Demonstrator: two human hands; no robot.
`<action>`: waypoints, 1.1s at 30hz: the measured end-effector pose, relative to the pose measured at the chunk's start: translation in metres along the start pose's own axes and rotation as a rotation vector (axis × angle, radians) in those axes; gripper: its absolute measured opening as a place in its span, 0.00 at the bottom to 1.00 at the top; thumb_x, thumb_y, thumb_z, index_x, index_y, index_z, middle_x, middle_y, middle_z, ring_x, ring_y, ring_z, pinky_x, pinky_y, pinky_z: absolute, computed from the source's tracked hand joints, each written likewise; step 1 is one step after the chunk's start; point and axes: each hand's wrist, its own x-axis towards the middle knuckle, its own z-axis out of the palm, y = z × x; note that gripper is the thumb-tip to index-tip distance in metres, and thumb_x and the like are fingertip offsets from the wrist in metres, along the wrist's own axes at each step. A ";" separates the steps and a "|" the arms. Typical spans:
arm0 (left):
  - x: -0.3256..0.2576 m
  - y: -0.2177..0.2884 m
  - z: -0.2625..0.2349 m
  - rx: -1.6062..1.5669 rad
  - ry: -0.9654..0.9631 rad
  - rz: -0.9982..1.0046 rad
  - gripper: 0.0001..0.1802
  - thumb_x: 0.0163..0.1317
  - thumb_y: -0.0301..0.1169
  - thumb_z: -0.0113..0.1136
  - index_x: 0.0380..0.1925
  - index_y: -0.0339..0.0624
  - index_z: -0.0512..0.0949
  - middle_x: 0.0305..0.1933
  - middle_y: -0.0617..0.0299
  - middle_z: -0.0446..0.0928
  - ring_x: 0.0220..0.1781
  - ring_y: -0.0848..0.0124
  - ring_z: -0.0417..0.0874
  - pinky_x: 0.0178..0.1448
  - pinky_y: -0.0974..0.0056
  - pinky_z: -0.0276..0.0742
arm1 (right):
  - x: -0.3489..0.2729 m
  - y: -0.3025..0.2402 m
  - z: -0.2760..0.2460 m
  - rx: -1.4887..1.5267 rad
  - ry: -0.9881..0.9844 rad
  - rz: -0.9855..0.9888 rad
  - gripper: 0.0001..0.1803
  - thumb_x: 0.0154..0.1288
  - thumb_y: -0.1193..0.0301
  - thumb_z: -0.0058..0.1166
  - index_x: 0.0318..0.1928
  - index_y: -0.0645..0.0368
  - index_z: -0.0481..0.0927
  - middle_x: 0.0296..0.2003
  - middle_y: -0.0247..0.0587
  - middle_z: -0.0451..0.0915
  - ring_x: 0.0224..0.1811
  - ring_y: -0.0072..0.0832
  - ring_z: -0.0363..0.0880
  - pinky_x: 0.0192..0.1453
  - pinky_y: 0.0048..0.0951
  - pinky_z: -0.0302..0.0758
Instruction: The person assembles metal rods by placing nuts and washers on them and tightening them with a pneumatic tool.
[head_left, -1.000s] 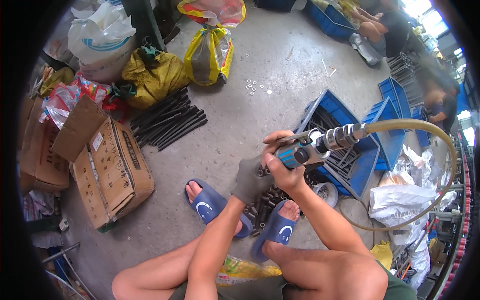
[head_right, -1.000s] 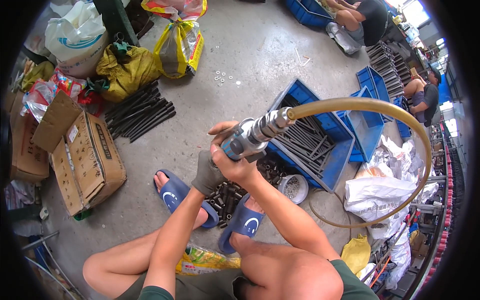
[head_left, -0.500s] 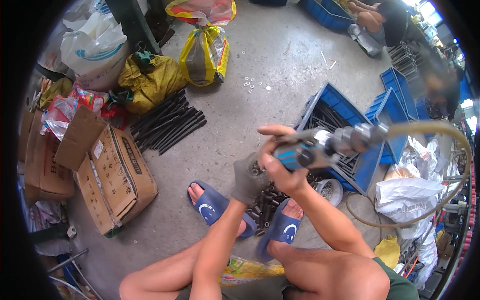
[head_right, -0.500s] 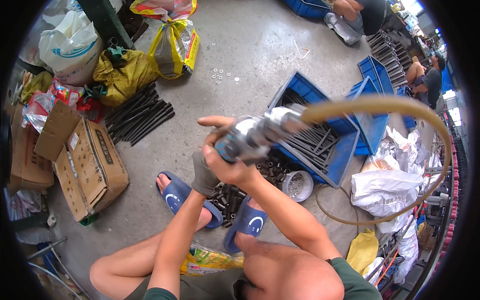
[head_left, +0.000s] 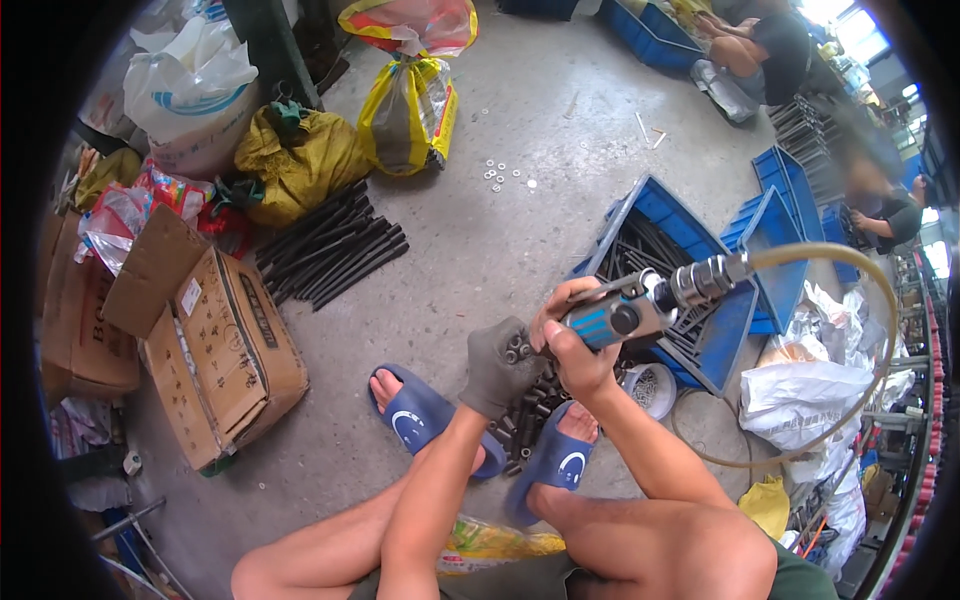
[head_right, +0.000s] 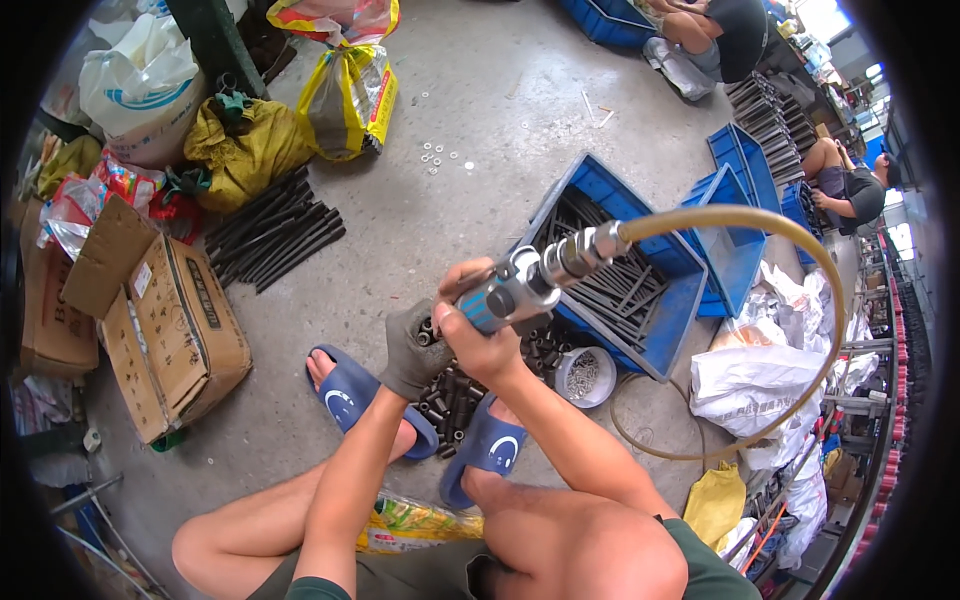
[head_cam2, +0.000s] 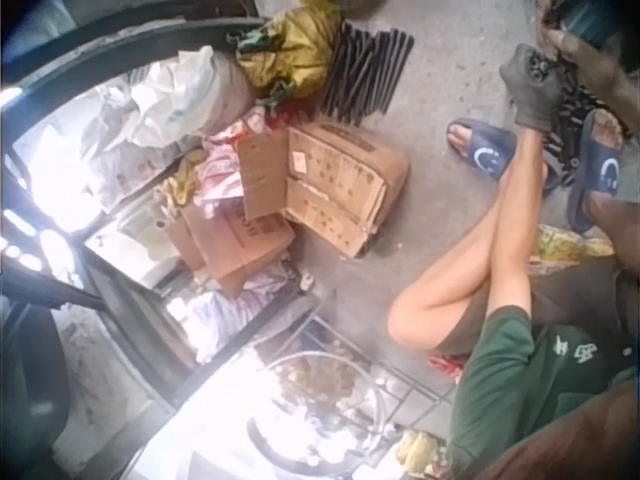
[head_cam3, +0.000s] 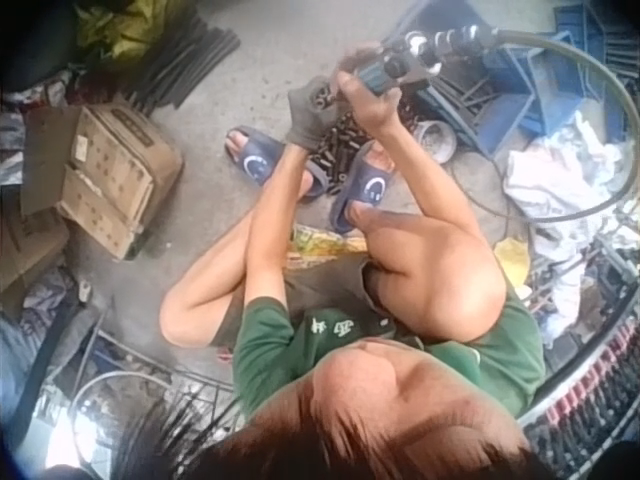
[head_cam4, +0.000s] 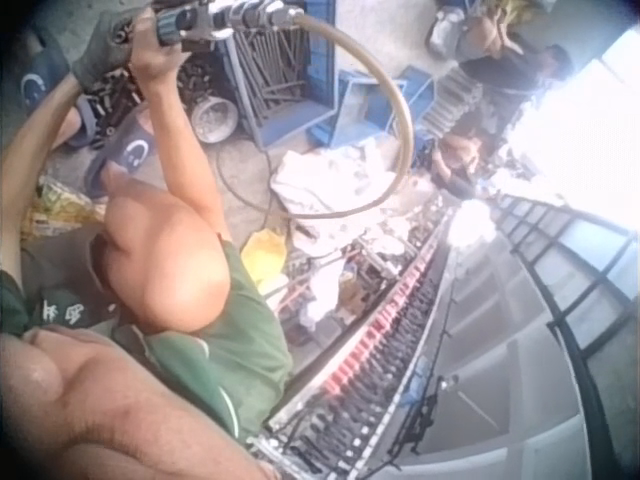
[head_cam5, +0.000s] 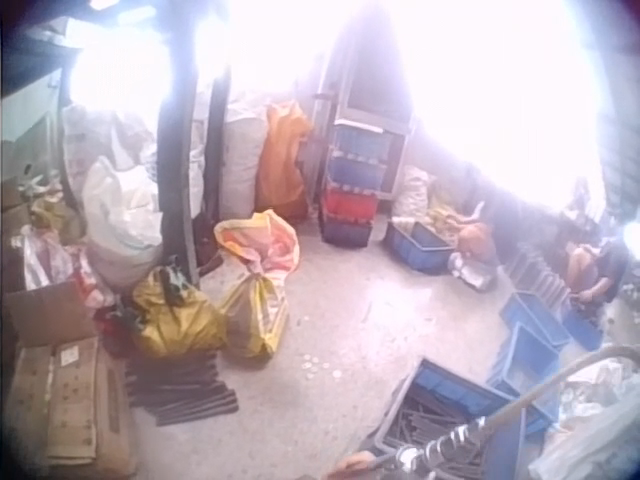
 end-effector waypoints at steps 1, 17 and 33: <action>-0.001 -0.001 -0.001 -0.005 -0.036 -0.033 0.14 0.53 0.33 0.76 0.24 0.41 0.77 0.20 0.49 0.77 0.19 0.56 0.80 0.28 0.57 0.74 | 0.000 -0.001 0.001 0.001 0.000 -0.004 0.15 0.64 0.78 0.58 0.49 0.64 0.70 0.29 0.42 0.77 0.27 0.30 0.79 0.37 0.34 0.78; 0.009 -0.002 0.004 0.034 -0.057 -0.012 0.16 0.56 0.35 0.75 0.23 0.39 0.77 0.21 0.46 0.78 0.20 0.60 0.83 0.28 0.57 0.76 | 0.011 -0.005 -0.002 -0.049 0.049 -0.013 0.25 0.63 0.76 0.57 0.59 0.74 0.71 0.27 0.39 0.78 0.28 0.27 0.79 0.36 0.31 0.79; 0.010 -0.011 0.016 0.008 -0.201 -0.009 0.14 0.60 0.38 0.69 0.39 0.40 0.83 0.35 0.40 0.83 0.35 0.43 0.85 0.40 0.53 0.81 | -0.006 -0.003 0.002 -0.040 -0.105 -0.124 0.17 0.65 0.75 0.60 0.51 0.62 0.69 0.31 0.41 0.76 0.29 0.29 0.77 0.38 0.32 0.77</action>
